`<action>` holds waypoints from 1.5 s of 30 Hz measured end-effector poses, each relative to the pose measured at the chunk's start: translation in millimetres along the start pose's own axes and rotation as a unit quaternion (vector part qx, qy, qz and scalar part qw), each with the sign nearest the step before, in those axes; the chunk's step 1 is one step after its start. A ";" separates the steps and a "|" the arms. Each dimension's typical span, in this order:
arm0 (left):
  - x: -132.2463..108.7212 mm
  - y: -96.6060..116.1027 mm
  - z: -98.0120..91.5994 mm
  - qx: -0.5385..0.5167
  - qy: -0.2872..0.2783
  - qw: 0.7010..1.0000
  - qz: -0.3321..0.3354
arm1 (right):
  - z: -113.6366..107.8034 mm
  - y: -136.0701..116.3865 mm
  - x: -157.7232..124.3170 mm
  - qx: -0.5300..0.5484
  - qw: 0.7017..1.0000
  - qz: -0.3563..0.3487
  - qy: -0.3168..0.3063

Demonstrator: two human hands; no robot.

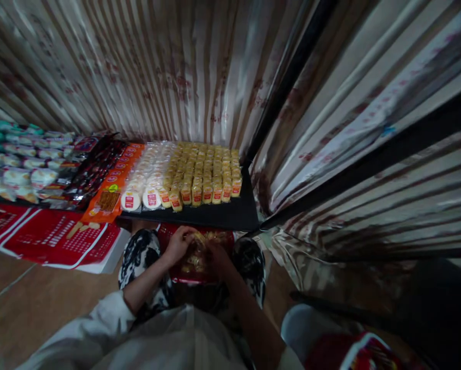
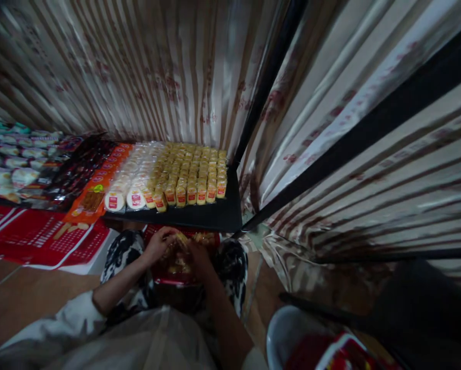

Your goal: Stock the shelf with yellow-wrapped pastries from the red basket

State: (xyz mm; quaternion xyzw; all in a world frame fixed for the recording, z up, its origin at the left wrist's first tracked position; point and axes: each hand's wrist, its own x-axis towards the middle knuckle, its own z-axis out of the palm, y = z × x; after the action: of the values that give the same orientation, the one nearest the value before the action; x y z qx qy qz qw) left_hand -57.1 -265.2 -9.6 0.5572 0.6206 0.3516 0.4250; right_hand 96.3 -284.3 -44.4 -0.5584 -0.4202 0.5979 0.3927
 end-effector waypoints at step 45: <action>73.2 106.6 84.8 0.095 -0.003 0.977 0.189 | -79.3 -73.3 95.9 -0.247 0.884 -0.195 0.346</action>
State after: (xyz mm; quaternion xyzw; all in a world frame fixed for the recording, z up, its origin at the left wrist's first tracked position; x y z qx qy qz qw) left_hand 61.5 -181.8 44.2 0.7035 0.5329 0.3635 0.2983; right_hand 168.9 -164.5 -9.7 -0.7156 -0.4921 0.1550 0.4709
